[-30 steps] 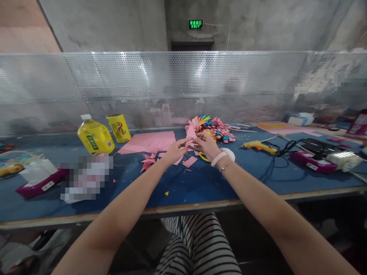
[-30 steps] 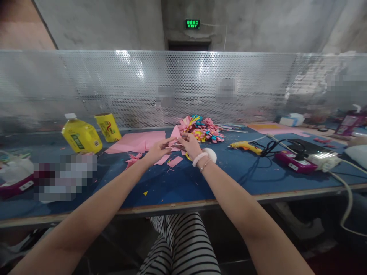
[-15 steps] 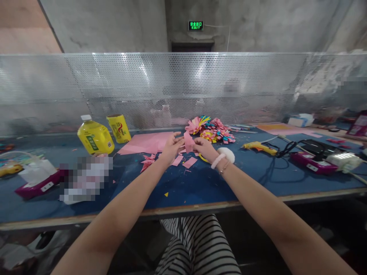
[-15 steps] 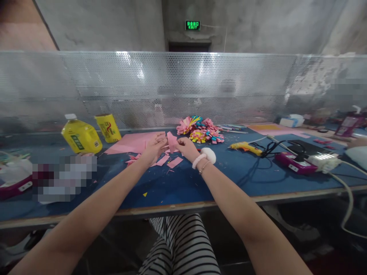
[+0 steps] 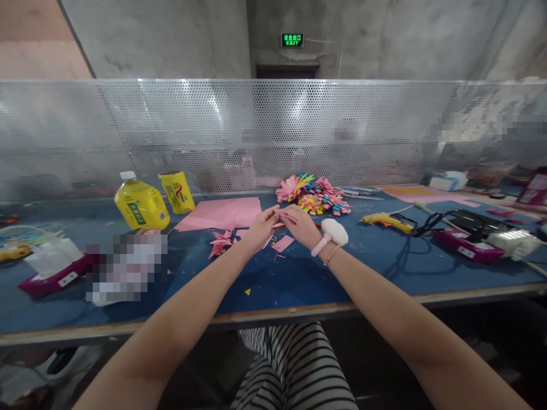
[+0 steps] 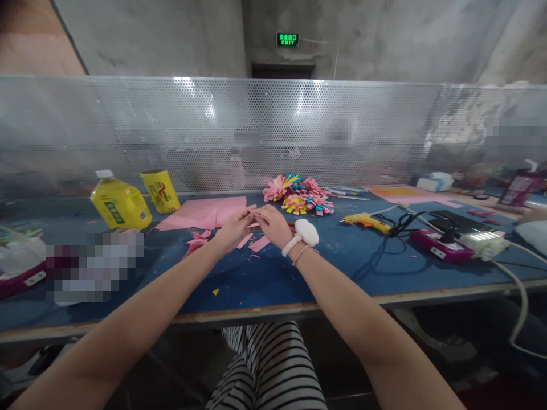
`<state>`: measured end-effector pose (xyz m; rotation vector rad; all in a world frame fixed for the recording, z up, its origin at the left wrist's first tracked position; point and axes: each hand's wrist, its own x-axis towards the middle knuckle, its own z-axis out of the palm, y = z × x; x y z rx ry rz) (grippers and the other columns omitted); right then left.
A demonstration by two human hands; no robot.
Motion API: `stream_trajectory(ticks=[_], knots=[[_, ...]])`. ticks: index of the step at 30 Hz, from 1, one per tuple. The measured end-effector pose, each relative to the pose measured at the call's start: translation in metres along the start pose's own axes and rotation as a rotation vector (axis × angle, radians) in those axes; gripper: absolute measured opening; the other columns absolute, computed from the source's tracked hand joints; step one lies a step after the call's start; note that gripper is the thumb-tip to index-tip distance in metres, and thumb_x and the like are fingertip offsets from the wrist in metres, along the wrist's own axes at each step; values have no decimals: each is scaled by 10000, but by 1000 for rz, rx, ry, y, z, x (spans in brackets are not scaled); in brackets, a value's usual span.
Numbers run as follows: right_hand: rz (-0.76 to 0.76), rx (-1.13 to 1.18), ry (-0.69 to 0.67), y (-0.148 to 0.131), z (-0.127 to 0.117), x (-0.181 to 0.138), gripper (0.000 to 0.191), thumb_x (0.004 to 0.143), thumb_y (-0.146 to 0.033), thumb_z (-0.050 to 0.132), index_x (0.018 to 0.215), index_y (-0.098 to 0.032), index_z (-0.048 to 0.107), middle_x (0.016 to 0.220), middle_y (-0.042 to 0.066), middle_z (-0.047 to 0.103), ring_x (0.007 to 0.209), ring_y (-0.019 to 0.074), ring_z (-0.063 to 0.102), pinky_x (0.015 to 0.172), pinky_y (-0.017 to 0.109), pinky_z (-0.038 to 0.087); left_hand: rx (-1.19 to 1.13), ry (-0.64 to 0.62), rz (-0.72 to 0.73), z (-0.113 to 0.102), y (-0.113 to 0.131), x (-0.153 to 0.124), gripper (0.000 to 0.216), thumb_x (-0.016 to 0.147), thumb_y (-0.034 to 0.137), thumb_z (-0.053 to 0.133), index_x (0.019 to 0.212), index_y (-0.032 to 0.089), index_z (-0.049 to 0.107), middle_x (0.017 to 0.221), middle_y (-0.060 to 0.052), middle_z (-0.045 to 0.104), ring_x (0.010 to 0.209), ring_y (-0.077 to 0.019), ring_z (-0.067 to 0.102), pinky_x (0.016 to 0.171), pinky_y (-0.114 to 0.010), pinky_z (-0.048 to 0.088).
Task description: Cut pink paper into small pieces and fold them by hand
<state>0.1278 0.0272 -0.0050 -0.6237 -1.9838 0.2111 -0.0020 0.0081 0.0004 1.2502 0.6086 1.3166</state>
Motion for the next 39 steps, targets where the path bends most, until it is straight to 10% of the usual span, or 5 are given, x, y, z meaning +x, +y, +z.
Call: stream_trajectory(ticks=[14,39], knots=[[-232,-72,-138,6,3,-3,680,605,-30,475,1260,-190,380,1200,113,426,1146,222,374,971,407,328,-127,-71,48,-5,3,2,118,748,217,515,828,152,572,811,-36,587,757,-110,547,771,-276,411],[-74,1,58,-2,-3,4,194,811,-175,434,883,-190,614,850,54,586,853,152,513,798,322,415,-120,-155,81,-2,2,-1,207,739,290,555,875,145,614,885,-63,626,829,-134,565,847,-325,394]])
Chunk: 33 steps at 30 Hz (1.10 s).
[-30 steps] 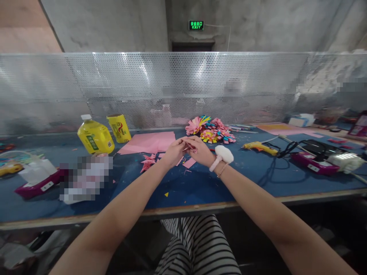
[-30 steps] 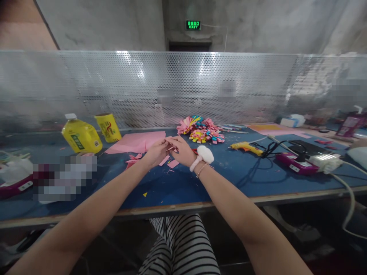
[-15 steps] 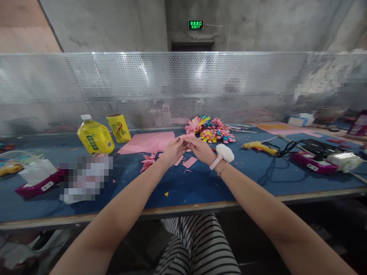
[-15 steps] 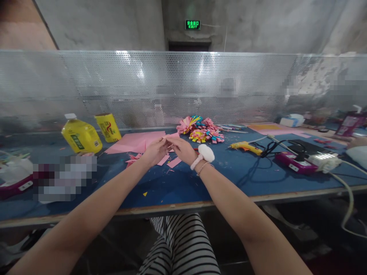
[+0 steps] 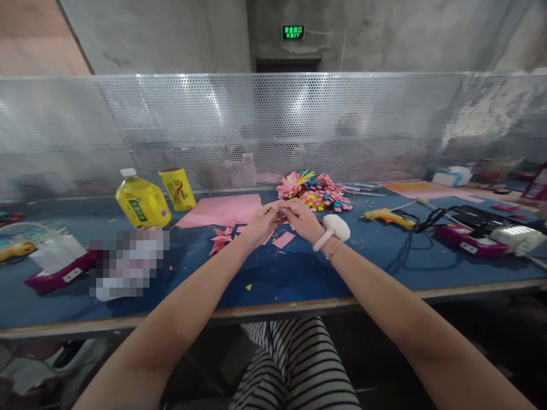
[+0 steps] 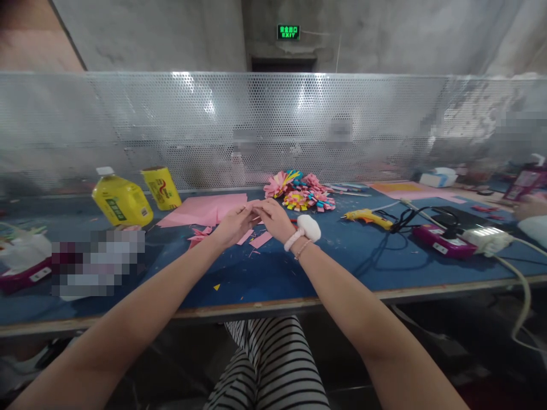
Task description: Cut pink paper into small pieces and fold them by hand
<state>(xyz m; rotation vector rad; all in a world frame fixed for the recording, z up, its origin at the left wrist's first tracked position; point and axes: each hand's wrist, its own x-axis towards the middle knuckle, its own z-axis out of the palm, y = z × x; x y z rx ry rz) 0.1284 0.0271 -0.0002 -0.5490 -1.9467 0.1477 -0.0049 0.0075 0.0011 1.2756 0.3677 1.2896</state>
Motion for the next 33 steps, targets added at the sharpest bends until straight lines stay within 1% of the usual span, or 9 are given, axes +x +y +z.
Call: stream_trajectory(ticks=[4,6,11,15,18,22,29,33], knots=[[111,-15,37,-3,-2,-1,153,793,-212,468,849,-179,607,836,50,605,817,150,536,757,305,423,24,2,9,0,1,0,184,738,289,554,813,133,619,865,-66,628,829,-136,569,852,-335,400],[135,-7,43,-4,-3,-2,146,784,-231,482,840,-174,605,837,52,608,809,150,542,743,298,428,27,5,7,0,1,-1,183,737,298,554,773,131,618,850,-65,629,818,-135,573,848,-336,403],[95,9,36,-5,-2,-2,140,776,-220,496,821,-166,617,833,57,616,815,148,545,758,300,427,30,42,-14,2,2,-1,185,727,287,566,825,139,619,857,-61,632,820,-135,574,834,-326,411],[56,13,27,-4,-2,-2,160,776,-178,487,828,-188,639,833,48,612,825,146,538,765,305,424,19,32,-21,1,1,0,200,740,283,551,864,141,618,899,-71,630,834,-136,571,829,-320,411],[55,1,-3,-4,-3,-1,173,770,-161,495,819,-204,655,802,39,594,800,144,530,741,303,426,1,33,-35,1,0,0,209,751,281,538,882,142,620,925,-77,629,839,-136,572,842,-324,402],[66,-1,-1,-5,-4,-1,176,772,-158,498,809,-202,665,777,41,581,792,143,522,739,304,423,-17,29,-62,2,2,0,202,758,260,529,900,149,621,956,-80,627,845,-135,571,856,-326,392],[69,14,8,-7,-3,-1,176,763,-131,503,804,-203,658,786,37,577,784,133,526,732,292,428,-14,23,-63,1,3,0,181,772,257,507,863,148,619,869,-65,632,803,-129,570,826,-315,398],[73,13,1,-7,-4,0,168,764,-134,502,801,-200,652,780,35,579,791,137,524,737,295,430,-17,11,-65,-1,2,0,189,779,252,494,877,147,616,878,-68,627,801,-127,566,825,-311,394]])
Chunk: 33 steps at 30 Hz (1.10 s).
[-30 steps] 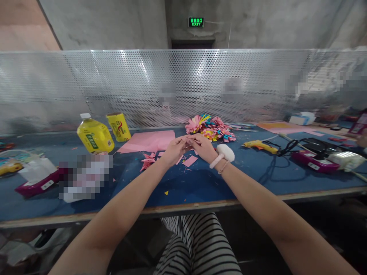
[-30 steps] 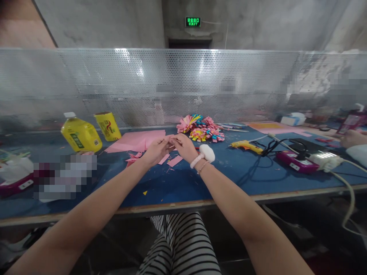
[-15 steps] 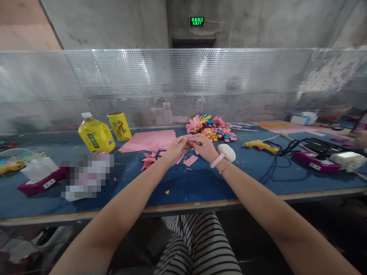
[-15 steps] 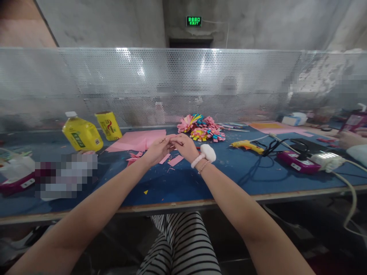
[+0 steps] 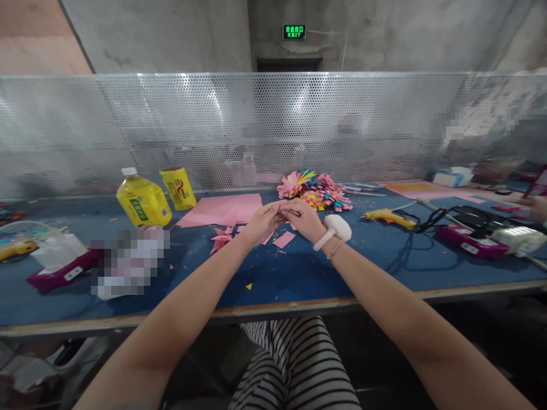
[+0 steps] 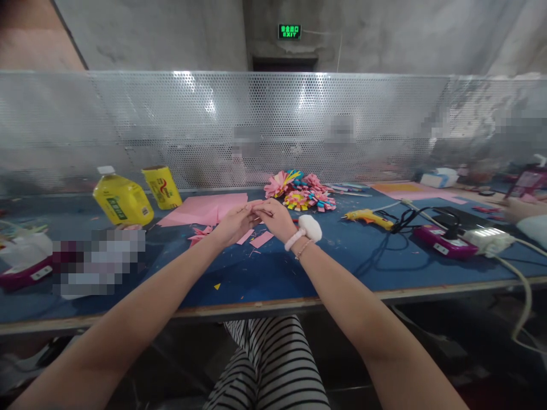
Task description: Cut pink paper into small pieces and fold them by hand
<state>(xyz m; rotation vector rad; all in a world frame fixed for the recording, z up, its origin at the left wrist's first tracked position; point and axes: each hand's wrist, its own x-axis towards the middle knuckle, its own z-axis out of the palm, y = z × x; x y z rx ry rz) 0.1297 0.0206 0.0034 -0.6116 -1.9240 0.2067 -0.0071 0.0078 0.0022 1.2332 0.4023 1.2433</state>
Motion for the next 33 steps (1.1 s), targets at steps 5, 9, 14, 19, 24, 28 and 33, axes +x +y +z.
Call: stream_trajectory(ticks=[5,9,14,19,24,28,33], knots=[[11,42,26,1,1,0,135,763,-160,507,826,-196,621,835,37,599,829,140,532,774,311,429,-3,-4,-2,3,3,-1,188,788,234,474,885,141,606,872,-71,624,798,-132,566,820,-316,394],[81,123,37,1,2,-1,116,747,-178,522,845,-182,584,852,42,596,778,129,549,735,299,450,-18,33,-8,8,6,-3,167,788,184,455,854,143,602,861,-70,625,788,-133,570,812,-318,399],[24,85,38,-2,-2,1,115,699,-157,552,812,-177,560,831,45,580,783,147,542,722,314,451,-36,46,-2,6,7,-2,174,787,173,442,859,162,601,887,-70,635,854,-162,577,849,-340,398],[-32,-131,164,3,-7,3,49,669,-178,583,661,-182,534,837,60,526,868,187,485,811,372,403,-95,74,18,3,9,0,108,788,190,465,787,150,565,877,-76,637,882,-159,587,918,-360,369],[18,-115,209,9,-7,4,85,705,-229,554,640,-176,544,941,85,513,988,201,447,870,362,362,-151,113,-10,5,12,-2,94,790,180,466,710,152,505,815,-72,644,834,-151,609,931,-370,370],[127,-5,110,10,-7,4,139,735,-289,514,706,-159,555,716,36,537,722,154,489,695,312,407,-154,93,1,4,11,-2,79,783,199,485,722,152,501,822,-74,650,857,-158,610,939,-374,370],[254,31,137,6,-7,3,212,717,-354,529,637,-157,525,573,5,498,561,117,425,529,250,352,-115,93,13,1,9,0,78,771,227,511,759,153,533,819,-71,656,849,-158,616,928,-368,380]])
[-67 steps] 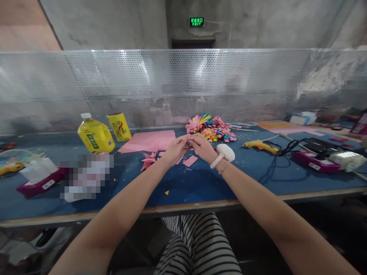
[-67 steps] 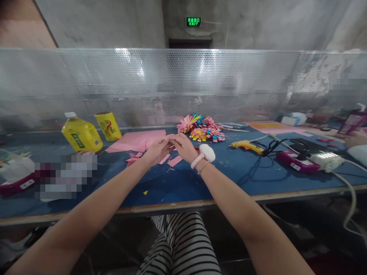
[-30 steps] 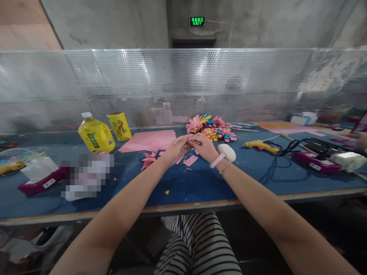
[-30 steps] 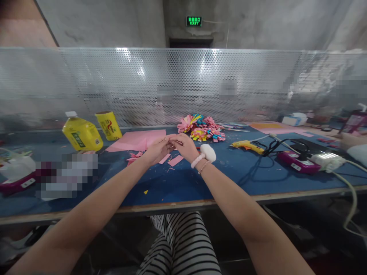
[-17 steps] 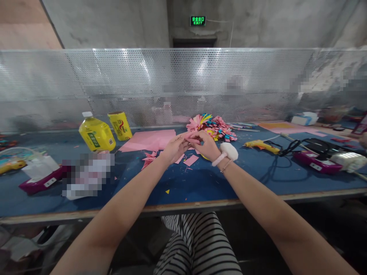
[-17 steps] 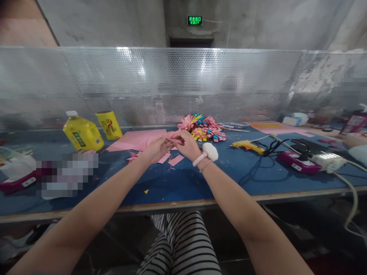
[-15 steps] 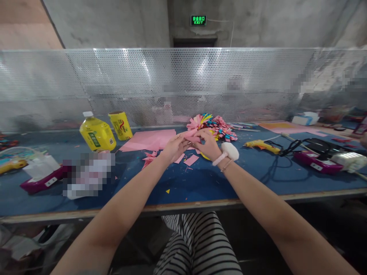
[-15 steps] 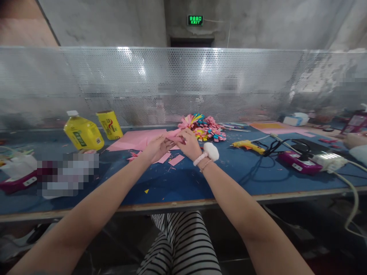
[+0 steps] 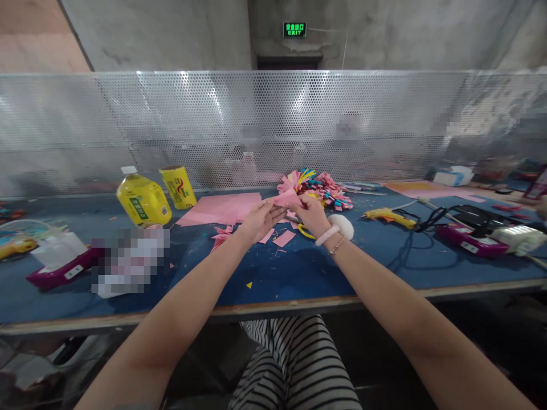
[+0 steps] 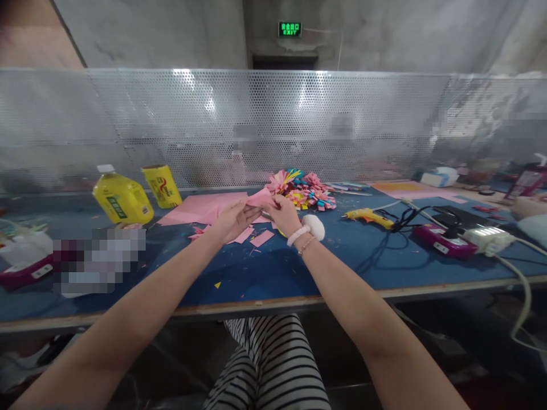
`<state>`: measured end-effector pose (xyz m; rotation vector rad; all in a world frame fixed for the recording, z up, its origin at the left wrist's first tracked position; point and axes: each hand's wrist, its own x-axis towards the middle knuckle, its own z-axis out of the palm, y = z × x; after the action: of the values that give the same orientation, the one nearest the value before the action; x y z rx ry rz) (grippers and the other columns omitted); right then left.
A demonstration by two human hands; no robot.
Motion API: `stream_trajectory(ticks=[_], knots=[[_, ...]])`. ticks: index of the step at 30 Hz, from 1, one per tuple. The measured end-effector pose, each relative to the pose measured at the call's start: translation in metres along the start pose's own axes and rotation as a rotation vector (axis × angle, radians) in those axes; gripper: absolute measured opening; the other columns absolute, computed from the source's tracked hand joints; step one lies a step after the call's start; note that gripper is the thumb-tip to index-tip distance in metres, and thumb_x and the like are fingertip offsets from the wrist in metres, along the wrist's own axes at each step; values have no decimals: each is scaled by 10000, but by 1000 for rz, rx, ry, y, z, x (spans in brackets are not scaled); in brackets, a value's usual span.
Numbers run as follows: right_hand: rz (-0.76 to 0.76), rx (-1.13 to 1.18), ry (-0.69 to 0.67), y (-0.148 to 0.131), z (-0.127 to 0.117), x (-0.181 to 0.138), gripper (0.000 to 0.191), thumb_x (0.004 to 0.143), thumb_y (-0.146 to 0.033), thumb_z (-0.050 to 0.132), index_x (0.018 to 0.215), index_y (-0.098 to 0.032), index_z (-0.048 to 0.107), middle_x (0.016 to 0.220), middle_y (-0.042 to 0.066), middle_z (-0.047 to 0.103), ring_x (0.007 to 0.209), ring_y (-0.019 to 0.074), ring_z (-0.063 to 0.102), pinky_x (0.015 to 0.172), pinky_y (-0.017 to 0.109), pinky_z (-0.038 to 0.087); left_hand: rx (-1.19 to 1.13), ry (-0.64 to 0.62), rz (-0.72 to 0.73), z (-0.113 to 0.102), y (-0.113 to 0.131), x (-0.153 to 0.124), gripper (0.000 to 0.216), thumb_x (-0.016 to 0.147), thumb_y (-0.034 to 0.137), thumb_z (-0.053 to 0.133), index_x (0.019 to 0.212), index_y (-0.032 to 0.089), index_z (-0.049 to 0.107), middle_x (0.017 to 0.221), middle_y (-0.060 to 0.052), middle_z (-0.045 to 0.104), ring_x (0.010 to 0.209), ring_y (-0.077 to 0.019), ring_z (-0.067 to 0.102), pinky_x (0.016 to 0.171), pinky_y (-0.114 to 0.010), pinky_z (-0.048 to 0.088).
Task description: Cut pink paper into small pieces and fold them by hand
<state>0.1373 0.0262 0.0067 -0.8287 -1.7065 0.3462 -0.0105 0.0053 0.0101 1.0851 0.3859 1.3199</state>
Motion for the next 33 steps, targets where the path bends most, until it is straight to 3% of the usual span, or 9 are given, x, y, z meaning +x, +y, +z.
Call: stream_trajectory(ticks=[6,11,14,17,20,26,33], knots=[[69,-32,-15,-5,-3,1,300,714,-370,522,521,-162,424,479,-36,374,466,78,323,450,228,256,283,73,180,-4,-3,2,288,640,223,649,910,190,556,741,-17,656,748,-139,619,823,-341,440],[40,-92,-7,-6,-3,0,371,691,-390,544,476,-172,336,472,-51,267,462,66,247,442,227,198,550,151,271,-9,-1,3,161,600,261,662,697,149,600,632,-6,627,636,-113,580,696,-273,457],[23,-72,-2,-7,-3,0,325,678,-391,558,508,-166,397,489,-47,317,479,72,289,460,225,237,620,215,284,-11,1,3,157,606,290,653,645,143,613,575,-2,604,585,-105,555,645,-255,448],[7,-43,-11,-7,-3,0,218,663,-361,576,645,-147,535,579,-13,475,553,103,409,531,241,327,562,295,268,-12,1,5,179,597,304,660,629,135,609,557,-2,593,563,-101,547,638,-261,449],[21,-1,-13,-5,-2,0,186,673,-330,565,698,-146,573,626,15,543,592,129,471,570,266,373,460,348,247,-11,0,6,181,567,286,684,604,131,597,538,5,574,552,-94,539,649,-267,446],[39,113,22,-4,-1,0,150,675,-300,567,711,-155,554,658,26,570,614,137,518,600,280,418,259,346,209,-9,1,7,174,535,231,708,582,129,575,543,19,563,573,-85,551,703,-273,438],[7,154,112,-10,-4,-1,111,693,-272,558,676,-171,516,620,2,544,586,114,499,584,261,418,183,334,207,-7,3,7,138,538,167,702,557,125,572,547,11,587,590,-80,568,744,-272,445]])
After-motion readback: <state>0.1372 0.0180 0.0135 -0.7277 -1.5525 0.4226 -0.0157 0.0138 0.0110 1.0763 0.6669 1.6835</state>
